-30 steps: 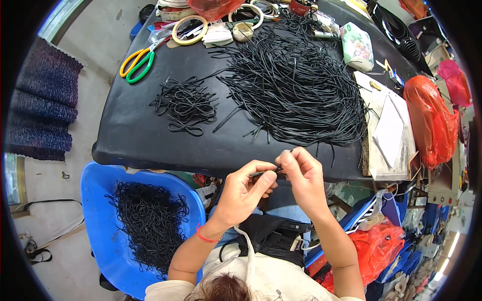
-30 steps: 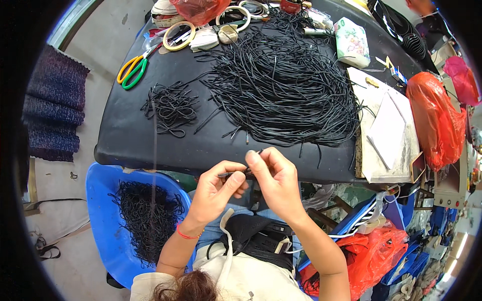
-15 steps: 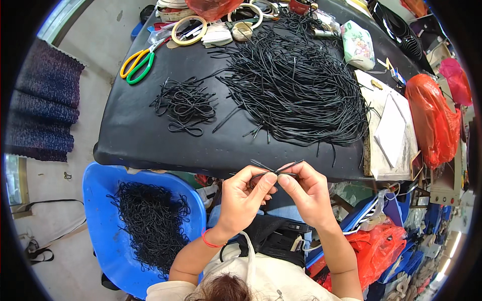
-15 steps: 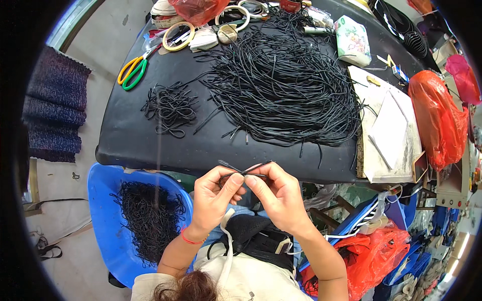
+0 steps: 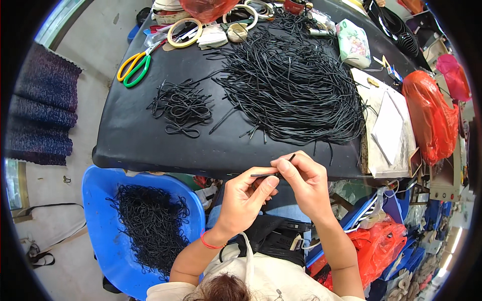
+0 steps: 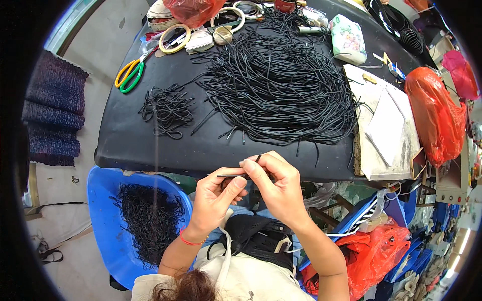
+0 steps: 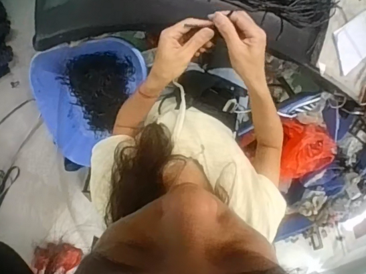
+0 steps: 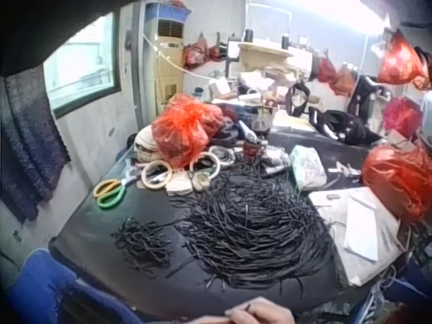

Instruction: The person sits at a cluttered workbench and repeatedly picks up black cords from a large pile. They fold each cord in half and tie a simple knot by hand, then place the finished item into a blue bin below. The process is repetitive and involves handling the cords one at a time.

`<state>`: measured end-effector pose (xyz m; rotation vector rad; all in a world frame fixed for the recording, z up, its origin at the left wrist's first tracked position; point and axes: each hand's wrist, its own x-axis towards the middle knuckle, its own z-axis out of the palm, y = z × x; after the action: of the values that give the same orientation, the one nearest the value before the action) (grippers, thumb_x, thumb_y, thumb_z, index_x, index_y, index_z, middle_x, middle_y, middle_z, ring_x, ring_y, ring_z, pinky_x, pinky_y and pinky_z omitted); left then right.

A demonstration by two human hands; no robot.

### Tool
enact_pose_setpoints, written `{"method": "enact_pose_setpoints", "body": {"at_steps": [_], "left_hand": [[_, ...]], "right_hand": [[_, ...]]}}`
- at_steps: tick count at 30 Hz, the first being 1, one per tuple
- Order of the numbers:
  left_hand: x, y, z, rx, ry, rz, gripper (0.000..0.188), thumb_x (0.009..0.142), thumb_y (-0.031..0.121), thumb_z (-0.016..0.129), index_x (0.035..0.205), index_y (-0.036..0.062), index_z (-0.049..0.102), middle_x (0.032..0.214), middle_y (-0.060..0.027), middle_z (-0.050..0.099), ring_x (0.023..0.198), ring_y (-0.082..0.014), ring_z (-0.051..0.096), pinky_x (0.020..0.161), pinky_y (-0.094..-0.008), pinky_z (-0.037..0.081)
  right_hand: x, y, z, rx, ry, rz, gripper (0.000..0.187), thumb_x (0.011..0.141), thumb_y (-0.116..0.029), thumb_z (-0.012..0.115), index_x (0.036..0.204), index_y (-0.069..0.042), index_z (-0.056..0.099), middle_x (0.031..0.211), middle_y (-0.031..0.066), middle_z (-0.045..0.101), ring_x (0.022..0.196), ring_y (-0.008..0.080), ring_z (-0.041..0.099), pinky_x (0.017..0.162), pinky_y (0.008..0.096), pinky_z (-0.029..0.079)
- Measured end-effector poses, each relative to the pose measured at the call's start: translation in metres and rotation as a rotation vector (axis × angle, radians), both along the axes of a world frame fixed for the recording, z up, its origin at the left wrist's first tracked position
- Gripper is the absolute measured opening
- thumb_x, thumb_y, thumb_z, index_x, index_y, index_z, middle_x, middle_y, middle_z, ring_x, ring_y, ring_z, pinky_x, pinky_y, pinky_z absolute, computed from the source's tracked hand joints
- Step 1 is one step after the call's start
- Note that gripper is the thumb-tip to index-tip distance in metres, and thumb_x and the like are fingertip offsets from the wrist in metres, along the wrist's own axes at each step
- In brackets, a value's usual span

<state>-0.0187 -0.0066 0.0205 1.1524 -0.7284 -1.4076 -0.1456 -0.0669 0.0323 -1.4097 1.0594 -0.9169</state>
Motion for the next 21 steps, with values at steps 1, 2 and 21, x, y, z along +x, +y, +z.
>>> {"method": "enact_pose_setpoints", "body": {"at_steps": [1, 2, 21], "left_hand": [[0.0, 0.0, -0.002, -0.02, -0.045, 0.0, 0.02, 0.086, 0.014, 0.06, 0.101, 0.0012, 0.061, 0.076, -0.0024, 0.062, 0.066, -0.005, 0.058, 0.055, -0.017, 0.045], [-0.001, 0.001, -0.004, -0.037, -0.091, 0.002, 0.019, 0.086, 0.014, 0.06, 0.099, 0.0004, 0.061, 0.076, -0.0034, 0.063, 0.066, -0.0056, 0.059, 0.055, -0.0179, 0.045], [-0.022, -0.024, -0.015, -0.284, 0.244, 0.304, 0.023, 0.089, 0.01, 0.053, 0.108, -0.0019, 0.057, 0.106, -0.0087, 0.06, 0.096, -0.0133, 0.057, 0.088, -0.0276, 0.043]], "right_hand": [[-0.001, 0.001, -0.002, -0.098, 0.069, -0.009, 0.01, 0.082, -0.008, 0.062, 0.079, 0.002, 0.062, 0.075, 0.005, 0.059, 0.068, 0.0103, 0.055, 0.058, 0.0237, 0.042], [-0.001, 0.002, -0.002, -0.193, 0.137, -0.017, 0.009, 0.08, -0.007, 0.063, 0.078, 0.002, 0.062, 0.073, 0.0062, 0.059, 0.067, 0.0119, 0.055, 0.057, 0.0243, 0.043], [0.013, 0.009, 0.006, 0.139, -0.294, -0.171, 0.01, 0.088, -0.009, 0.057, 0.088, 0.001, 0.06, 0.085, 0.0017, 0.062, 0.073, 0.004, 0.052, 0.067, 0.0183, 0.042]]}}
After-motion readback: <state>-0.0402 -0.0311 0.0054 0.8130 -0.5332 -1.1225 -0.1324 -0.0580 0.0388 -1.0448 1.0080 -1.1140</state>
